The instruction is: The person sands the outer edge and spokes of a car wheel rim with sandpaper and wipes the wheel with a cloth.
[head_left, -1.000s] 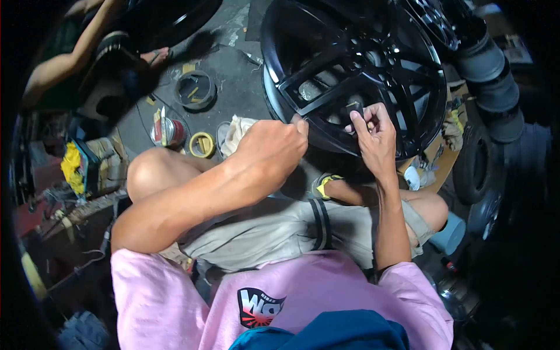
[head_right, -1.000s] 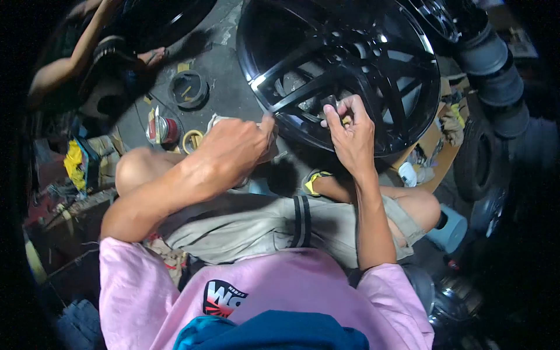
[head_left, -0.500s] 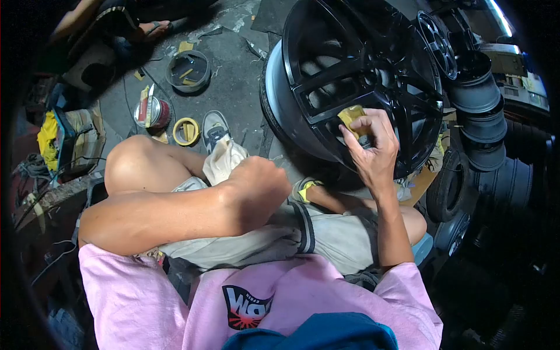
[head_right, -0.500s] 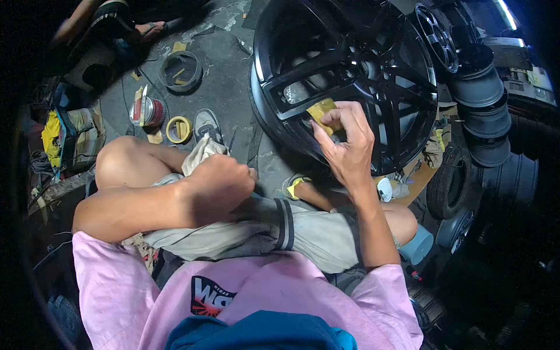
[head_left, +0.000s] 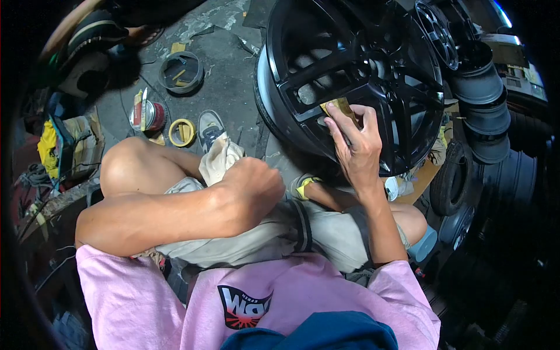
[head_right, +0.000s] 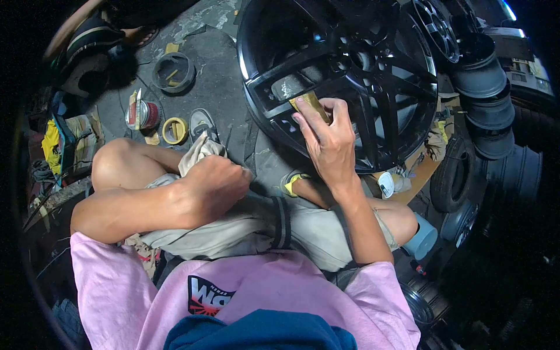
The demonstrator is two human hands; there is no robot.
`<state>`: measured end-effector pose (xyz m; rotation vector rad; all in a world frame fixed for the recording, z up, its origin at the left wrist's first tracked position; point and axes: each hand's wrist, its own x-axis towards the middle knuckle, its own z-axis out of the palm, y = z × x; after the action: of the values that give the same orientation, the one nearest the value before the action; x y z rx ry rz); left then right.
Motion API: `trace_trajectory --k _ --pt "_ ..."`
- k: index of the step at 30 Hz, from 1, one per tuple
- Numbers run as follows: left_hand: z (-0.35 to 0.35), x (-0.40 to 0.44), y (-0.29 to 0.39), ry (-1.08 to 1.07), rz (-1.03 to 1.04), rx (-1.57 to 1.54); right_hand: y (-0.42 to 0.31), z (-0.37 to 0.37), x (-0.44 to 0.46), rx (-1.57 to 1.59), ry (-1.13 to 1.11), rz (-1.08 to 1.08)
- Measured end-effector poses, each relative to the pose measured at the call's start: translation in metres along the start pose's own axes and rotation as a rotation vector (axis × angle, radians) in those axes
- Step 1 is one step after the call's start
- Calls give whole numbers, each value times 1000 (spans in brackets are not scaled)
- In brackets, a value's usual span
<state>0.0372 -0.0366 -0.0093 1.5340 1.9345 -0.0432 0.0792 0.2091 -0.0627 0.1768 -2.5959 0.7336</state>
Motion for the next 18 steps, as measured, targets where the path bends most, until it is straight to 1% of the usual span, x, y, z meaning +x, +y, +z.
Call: trace_trajectory --k 2,6,12,14,18 --pt "1 2 0 21 -23 -9 0 -2 -2 -68 -71 40" --pt "9 3 0 83 -30 4 0 -2 0 -63 -96 33" --pt "3 -1 3 23 1 -22 -4 -3 2 -73 -103 -6" --pt "-2 -4 4 -49 23 1 -9 -3 3 -116 -104 -83" --pt "0 -5 3 -5 26 20 -11 4 -3 -112 -133 -150"
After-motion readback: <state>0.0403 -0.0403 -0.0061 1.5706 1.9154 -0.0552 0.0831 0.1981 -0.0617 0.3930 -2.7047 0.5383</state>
